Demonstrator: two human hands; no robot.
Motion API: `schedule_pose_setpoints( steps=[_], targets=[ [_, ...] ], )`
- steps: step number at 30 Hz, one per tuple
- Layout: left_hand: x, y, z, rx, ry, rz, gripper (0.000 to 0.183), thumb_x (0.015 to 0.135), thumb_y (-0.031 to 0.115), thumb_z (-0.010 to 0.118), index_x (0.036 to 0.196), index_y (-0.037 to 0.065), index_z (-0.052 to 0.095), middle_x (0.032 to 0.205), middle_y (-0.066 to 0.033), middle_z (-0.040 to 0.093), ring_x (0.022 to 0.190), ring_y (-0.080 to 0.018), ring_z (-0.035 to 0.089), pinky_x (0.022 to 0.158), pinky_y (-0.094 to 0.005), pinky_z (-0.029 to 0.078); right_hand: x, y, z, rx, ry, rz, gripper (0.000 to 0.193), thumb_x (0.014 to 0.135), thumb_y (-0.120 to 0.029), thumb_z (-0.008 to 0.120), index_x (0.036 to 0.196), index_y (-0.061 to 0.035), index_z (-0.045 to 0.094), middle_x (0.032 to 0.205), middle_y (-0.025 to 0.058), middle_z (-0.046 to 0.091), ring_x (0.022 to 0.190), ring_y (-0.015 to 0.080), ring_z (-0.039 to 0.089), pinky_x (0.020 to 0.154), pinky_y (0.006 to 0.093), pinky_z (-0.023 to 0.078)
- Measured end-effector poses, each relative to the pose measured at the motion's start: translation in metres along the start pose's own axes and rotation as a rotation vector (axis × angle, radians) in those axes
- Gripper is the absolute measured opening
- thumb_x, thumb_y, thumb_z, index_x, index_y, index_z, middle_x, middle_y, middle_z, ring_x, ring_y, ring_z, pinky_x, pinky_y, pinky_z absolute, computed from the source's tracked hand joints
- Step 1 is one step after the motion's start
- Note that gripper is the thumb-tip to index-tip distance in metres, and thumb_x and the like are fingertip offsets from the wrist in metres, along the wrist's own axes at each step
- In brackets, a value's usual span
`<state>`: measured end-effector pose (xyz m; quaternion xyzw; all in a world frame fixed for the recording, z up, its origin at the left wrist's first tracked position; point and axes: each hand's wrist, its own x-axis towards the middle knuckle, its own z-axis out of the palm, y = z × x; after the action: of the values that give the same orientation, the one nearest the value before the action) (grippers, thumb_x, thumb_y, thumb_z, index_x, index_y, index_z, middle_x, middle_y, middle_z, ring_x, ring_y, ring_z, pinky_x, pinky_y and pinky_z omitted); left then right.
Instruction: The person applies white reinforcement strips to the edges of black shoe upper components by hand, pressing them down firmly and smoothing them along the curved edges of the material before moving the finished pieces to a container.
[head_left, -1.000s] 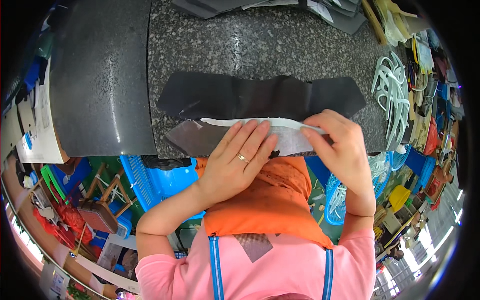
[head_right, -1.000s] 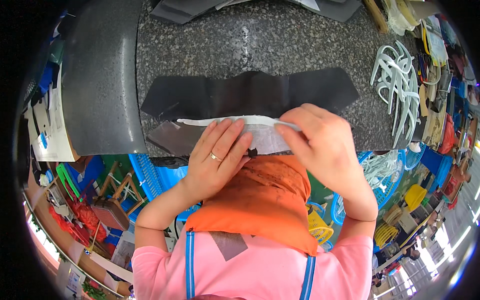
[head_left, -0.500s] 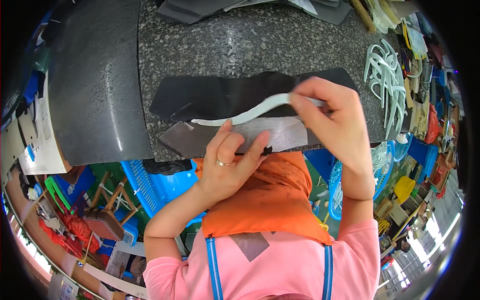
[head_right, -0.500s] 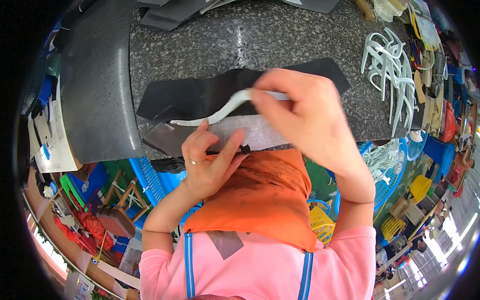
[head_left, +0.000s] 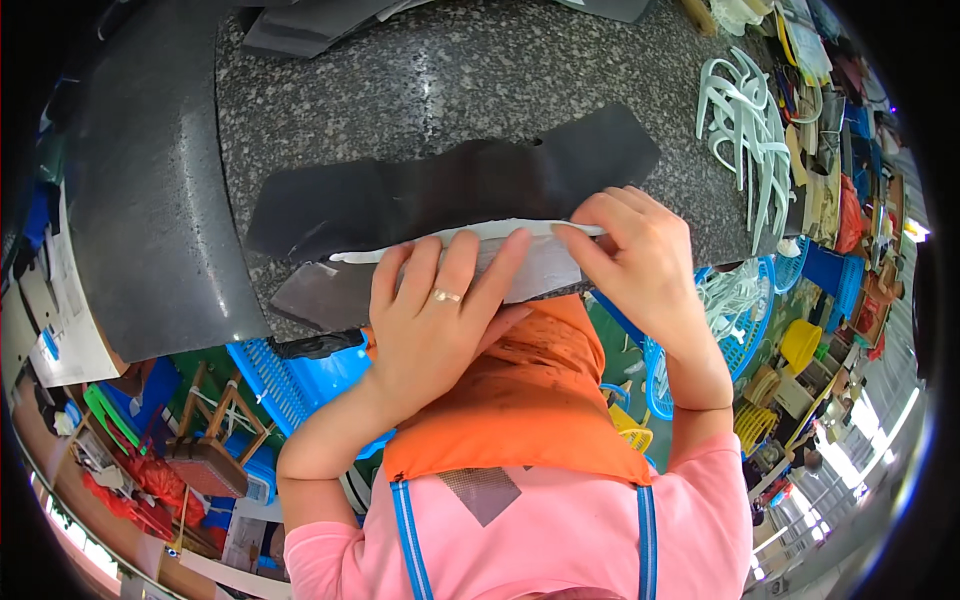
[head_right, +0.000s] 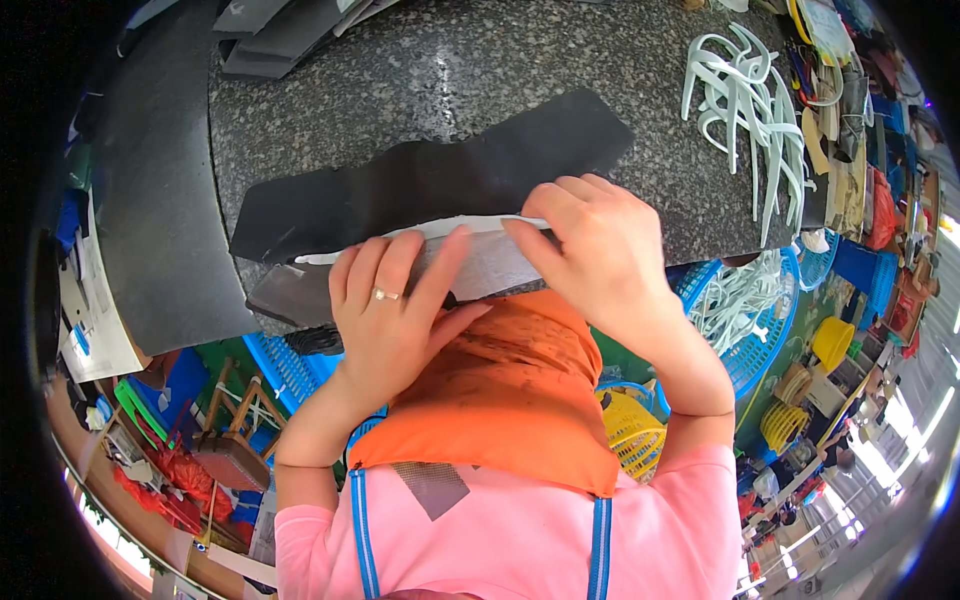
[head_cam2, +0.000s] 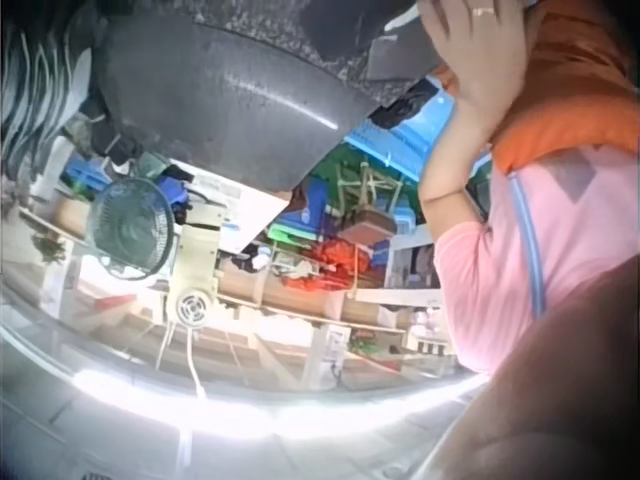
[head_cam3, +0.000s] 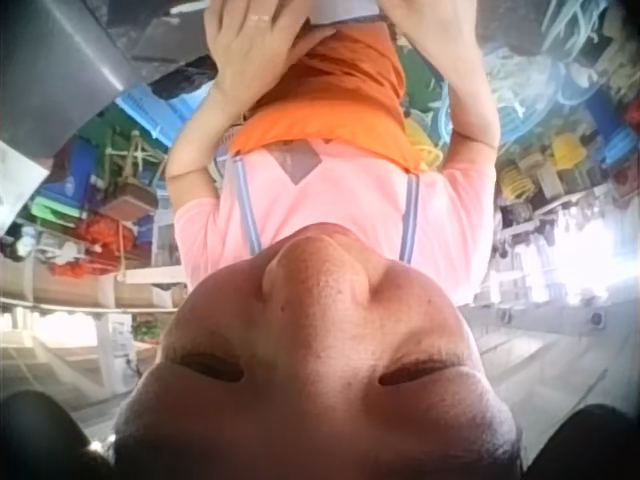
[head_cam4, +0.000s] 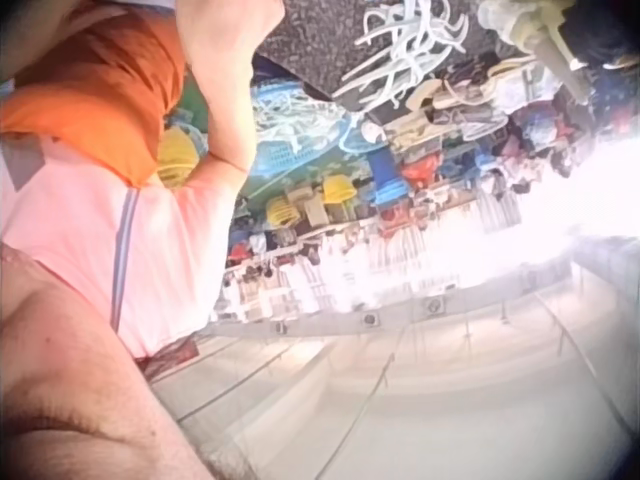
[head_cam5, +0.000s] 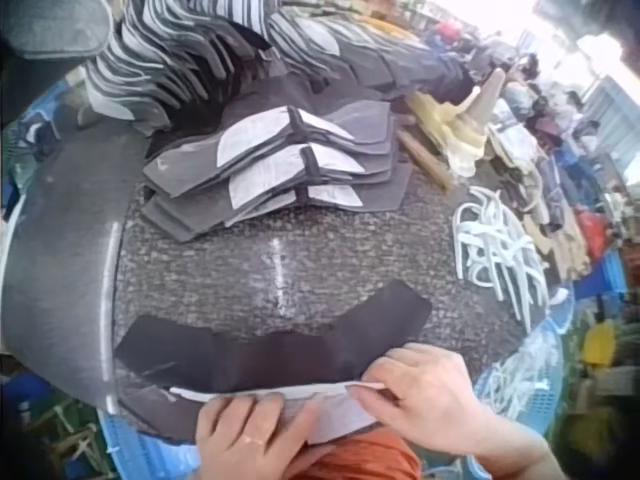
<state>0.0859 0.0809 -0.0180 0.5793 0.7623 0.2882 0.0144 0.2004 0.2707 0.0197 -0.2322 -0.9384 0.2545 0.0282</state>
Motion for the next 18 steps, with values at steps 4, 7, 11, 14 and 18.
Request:
schedule_pose_setpoints(
  steps=[4, 7, 11, 14, 18],
  targets=[
    [0.010, 0.001, -0.001, 0.128, -0.125, -0.005, 0.066, 0.065, 0.041, 0.084, 0.126, 0.023, 0.066, 0.117, -0.0076, 0.052, 0.105, -0.0299, 0.050, 0.092, -0.0470, 0.039, -0.001, 0.003, -0.005, -0.236, 0.024, -0.059, 0.018, 0.082, -0.021, 0.074, 0.075, -0.0081, 0.063, 0.071, 0.0058, 0.060, 0.070, 0.0279, 0.062, 0.062, 0.0412, 0.049],
    [0.011, -0.004, 0.000, 0.142, -0.125, 0.007, 0.069, 0.062, 0.043, 0.084, 0.126, 0.027, 0.066, 0.114, -0.0071, 0.051, 0.104, -0.0293, 0.049, 0.090, -0.0467, 0.038, -0.004, 0.017, -0.014, -0.008, -0.040, 0.070, 0.018, 0.082, -0.020, 0.075, 0.078, -0.0069, 0.064, 0.072, 0.0060, 0.061, 0.068, 0.0273, 0.062, 0.061, 0.0404, 0.049],
    [0.011, -0.008, -0.001, 0.130, -0.111, 0.064, 0.069, 0.060, 0.044, 0.085, 0.123, 0.021, 0.067, 0.114, -0.0080, 0.053, 0.103, -0.0297, 0.051, 0.091, -0.0468, 0.039, -0.006, 0.023, -0.015, 0.257, 0.000, 0.113, 0.018, 0.084, -0.019, 0.073, 0.083, -0.0037, 0.064, 0.074, 0.0080, 0.062, 0.066, 0.0279, 0.062, 0.061, 0.0397, 0.049],
    [0.008, -0.014, -0.004, 0.007, -0.079, 0.076, 0.059, 0.065, 0.034, 0.084, 0.117, 0.012, 0.067, 0.115, -0.0086, 0.060, 0.106, -0.0290, 0.055, 0.094, -0.0464, 0.038, -0.004, 0.020, -0.012, 0.075, 0.014, 0.141, 0.024, 0.084, -0.024, 0.075, 0.079, -0.0039, 0.062, 0.075, 0.0088, 0.063, 0.067, 0.0287, 0.063, 0.060, 0.0400, 0.049],
    [-0.002, -0.007, -0.013, 0.255, 0.027, 0.130, 0.034, 0.076, 0.014, 0.070, 0.109, 0.006, 0.066, 0.117, -0.0058, 0.069, 0.115, -0.0251, 0.057, 0.099, -0.0445, 0.034, 0.011, 0.027, -0.030, -0.310, -0.037, 0.172, 0.036, 0.080, -0.037, 0.077, 0.081, -0.0057, 0.060, 0.080, 0.0090, 0.064, 0.078, 0.0316, 0.064, 0.073, 0.0440, 0.047]
  ],
)
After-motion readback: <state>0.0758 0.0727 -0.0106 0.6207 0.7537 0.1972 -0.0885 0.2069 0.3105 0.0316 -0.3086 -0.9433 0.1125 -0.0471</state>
